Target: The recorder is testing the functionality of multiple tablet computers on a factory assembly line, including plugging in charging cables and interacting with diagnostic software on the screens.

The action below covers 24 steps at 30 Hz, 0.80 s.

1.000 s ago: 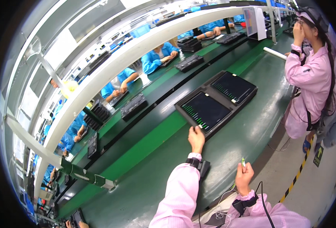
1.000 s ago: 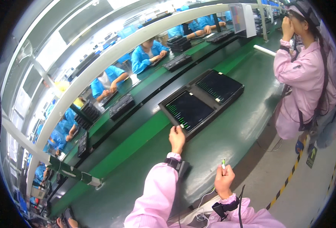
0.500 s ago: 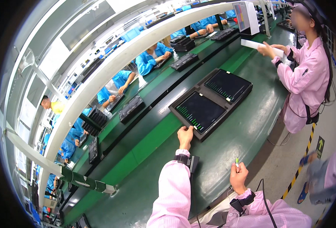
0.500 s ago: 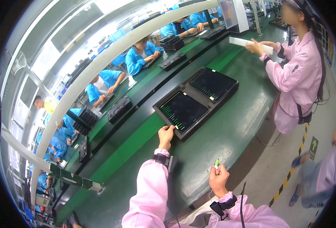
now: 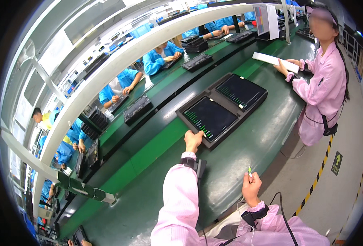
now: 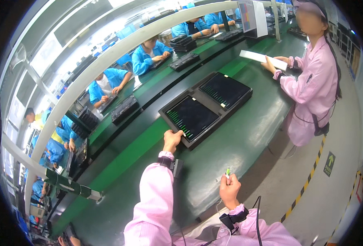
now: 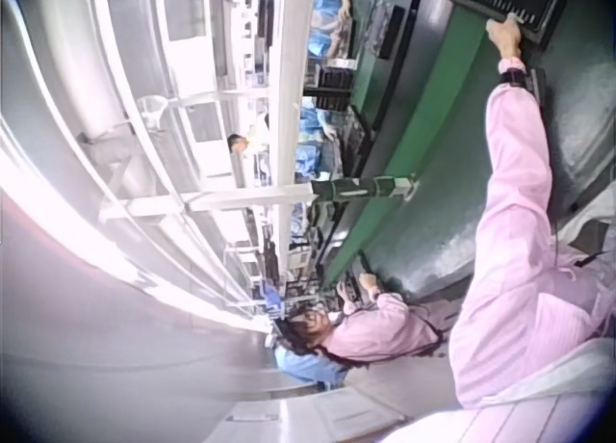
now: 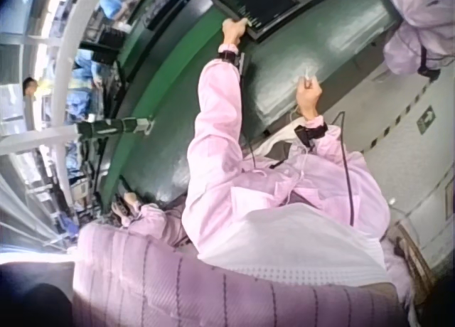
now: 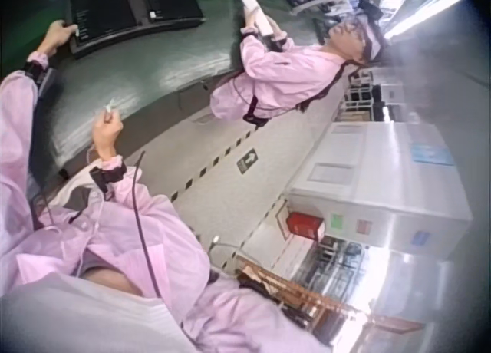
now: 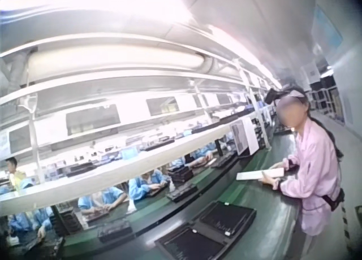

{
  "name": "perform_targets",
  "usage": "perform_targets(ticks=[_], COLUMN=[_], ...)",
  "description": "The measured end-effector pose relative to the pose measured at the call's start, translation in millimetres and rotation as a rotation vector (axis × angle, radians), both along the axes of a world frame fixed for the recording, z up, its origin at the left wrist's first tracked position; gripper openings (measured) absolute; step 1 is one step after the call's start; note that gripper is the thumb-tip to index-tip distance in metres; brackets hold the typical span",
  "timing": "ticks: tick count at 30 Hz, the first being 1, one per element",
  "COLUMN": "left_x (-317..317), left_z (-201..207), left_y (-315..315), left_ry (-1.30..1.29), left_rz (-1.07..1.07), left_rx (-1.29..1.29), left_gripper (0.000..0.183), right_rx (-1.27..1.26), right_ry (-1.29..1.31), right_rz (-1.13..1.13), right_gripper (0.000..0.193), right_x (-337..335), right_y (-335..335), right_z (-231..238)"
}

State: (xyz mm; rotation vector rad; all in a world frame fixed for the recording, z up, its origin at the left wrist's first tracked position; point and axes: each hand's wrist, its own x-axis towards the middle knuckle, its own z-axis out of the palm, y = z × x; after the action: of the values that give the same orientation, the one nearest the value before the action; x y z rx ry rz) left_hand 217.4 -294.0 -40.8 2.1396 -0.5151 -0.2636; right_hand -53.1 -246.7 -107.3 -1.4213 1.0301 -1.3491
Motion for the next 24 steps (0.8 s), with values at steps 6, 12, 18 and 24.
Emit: perform_targets(ticks=[6,12,18,24], left_x=[-11.1,-45.0,-76.1,-99.8], left_z=[-4.6,-9.8,-6.1,14.1], left_y=[54.0,162.6,280.1,362.0], left_ry=[-0.038,-0.003,0.000,0.144], left_rz=[0.024,0.065,0.168,0.267], left_rx=[0.066,0.059,0.167,0.110], left_gripper=[0.042,0.051,0.061,0.057], right_rx=[0.250,0.442,0.346,0.374], right_ry=[-0.115,-0.251,-0.272,-0.227], right_rz=[0.112,0.244,0.502,0.626], right_gripper=[0.038,0.020,0.020,0.019], right_x=[-12.5,-34.7,-35.9,-39.0], right_y=[-6.6,-3.6,13.5,29.9], right_z=[0.7,33.2,36.5,52.3])
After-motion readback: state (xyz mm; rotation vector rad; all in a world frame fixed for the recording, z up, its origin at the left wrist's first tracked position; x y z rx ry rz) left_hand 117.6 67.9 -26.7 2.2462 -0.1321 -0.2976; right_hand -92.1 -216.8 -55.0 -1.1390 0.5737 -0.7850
